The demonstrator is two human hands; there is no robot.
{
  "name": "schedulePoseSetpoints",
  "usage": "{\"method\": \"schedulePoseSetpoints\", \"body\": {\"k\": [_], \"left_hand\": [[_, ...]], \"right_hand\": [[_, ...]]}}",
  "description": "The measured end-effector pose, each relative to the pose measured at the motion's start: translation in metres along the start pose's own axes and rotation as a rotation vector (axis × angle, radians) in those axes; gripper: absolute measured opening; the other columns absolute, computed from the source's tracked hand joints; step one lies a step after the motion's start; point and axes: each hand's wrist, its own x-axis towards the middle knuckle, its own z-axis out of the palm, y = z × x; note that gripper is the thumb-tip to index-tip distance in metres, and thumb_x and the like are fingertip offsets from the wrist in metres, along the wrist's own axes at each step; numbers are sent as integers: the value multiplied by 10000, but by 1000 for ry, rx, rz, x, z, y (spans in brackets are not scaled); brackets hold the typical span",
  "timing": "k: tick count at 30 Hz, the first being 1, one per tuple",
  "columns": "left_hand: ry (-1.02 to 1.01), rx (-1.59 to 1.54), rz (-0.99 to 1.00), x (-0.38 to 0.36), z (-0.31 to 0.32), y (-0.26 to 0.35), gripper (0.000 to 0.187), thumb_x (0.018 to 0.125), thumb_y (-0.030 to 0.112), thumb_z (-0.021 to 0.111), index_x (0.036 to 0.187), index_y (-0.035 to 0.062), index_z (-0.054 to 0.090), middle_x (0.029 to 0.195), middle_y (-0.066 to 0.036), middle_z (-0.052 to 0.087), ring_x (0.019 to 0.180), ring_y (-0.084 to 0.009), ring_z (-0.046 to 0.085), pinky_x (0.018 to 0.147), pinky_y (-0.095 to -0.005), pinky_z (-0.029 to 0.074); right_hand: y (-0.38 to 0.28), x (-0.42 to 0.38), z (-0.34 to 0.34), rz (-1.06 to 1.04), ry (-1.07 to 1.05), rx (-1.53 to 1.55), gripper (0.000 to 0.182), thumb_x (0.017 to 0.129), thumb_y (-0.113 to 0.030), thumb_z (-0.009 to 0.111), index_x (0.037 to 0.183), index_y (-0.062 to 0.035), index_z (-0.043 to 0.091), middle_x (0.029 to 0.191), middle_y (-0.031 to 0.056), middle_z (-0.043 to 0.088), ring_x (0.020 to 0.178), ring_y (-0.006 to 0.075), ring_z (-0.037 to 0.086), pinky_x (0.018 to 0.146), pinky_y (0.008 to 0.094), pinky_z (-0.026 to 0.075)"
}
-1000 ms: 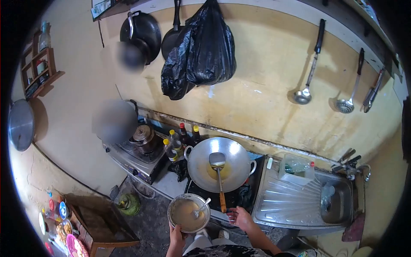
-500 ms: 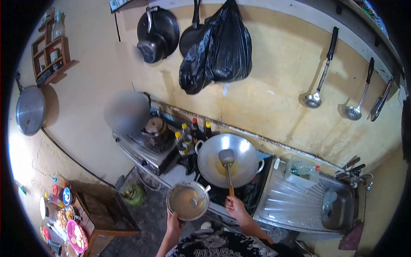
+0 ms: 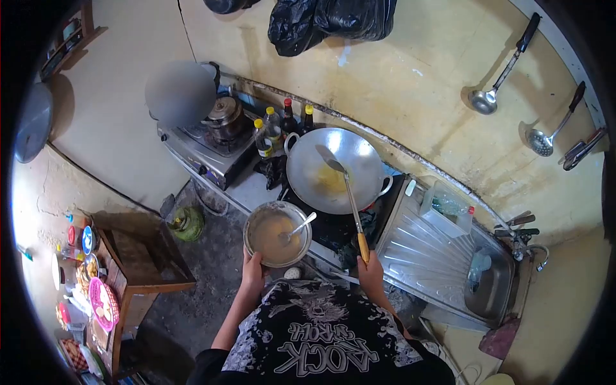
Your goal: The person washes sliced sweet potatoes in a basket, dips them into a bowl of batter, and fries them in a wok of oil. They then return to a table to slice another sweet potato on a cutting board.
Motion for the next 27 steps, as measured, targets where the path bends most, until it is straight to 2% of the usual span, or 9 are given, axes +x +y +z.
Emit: {"method": "schedulePoseSetpoints", "body": {"k": [3, 6, 10, 11, 15, 21, 24, 27], "left_hand": [[-33, -4, 11, 8, 0, -9, 582, 853, 32, 379, 1386, 247, 288, 912, -33, 546, 500, -93, 470, 345, -207, 300], [10, -7, 13, 9, 8, -12, 582, 858, 30, 379, 1392, 241, 282, 920, -31, 543, 530, -93, 487, 349, -204, 308], [0, -7, 8, 4, 9, -12, 579, 854, 31, 384, 1389, 231, 286, 910, -34, 539, 546, -98, 497, 352, -198, 317], [-8, 12, 10, 3, 8, -12, 581, 852, 33, 387, 1389, 231, 286, 912, -36, 540, 546, -98, 498, 354, -197, 320], [4, -4, 26, -5, 13, -8, 584, 847, 42, 399, 1388, 234, 289, 914, -44, 540, 525, -97, 478, 353, -195, 320], [7, -35, 49, -10, -8, -18, 591, 836, 39, 402, 1385, 226, 292, 918, -45, 541, 504, -90, 465, 345, -194, 314], [49, -8, 61, -20, -15, -14, 599, 824, 30, 399, 1381, 219, 290, 919, -47, 541, 507, -90, 475, 356, -194, 322], [64, -30, 78, -28, -21, -12, 591, 823, 28, 395, 1375, 211, 288, 922, -48, 541, 492, -90, 460, 362, -194, 324]], "right_hand": [[25, -16, -13, -70, 89, -81, 262, 883, -230, 561, 1032, -26, 491, 902, 250, 577, 781, 442, 586, 622, 508, 441], [66, -33, -35, 8, 103, -211, 284, 887, -237, 556, 1068, -30, 486, 900, 234, 585, 777, 439, 587, 632, 508, 449], [80, -38, -70, -26, 102, -294, 238, 887, -199, 555, 1055, -42, 490, 924, 204, 587, 778, 426, 590, 631, 502, 460], [80, -37, -75, -66, 133, -313, 225, 865, -139, 588, 1043, -37, 494, 913, 210, 587, 787, 423, 584, 649, 473, 460], [76, -19, -89, -163, 111, -367, 212, 847, -133, 594, 1015, -50, 493, 900, 179, 589, 746, 398, 597, 617, 472, 465], [68, 28, -71, -176, 64, -502, 243, 846, -184, 600, 1027, -68, 488, 927, 163, 595, 749, 387, 607, 627, 480, 485], [45, 50, -52, -143, 73, -497, 255, 854, -232, 599, 1018, -70, 491, 965, 165, 592, 760, 384, 612, 638, 473, 492], [22, 73, -33, -194, 86, -446, 283, 874, -271, 582, 1055, -72, 494, 990, 164, 587, 777, 381, 615, 650, 469, 498]]}}
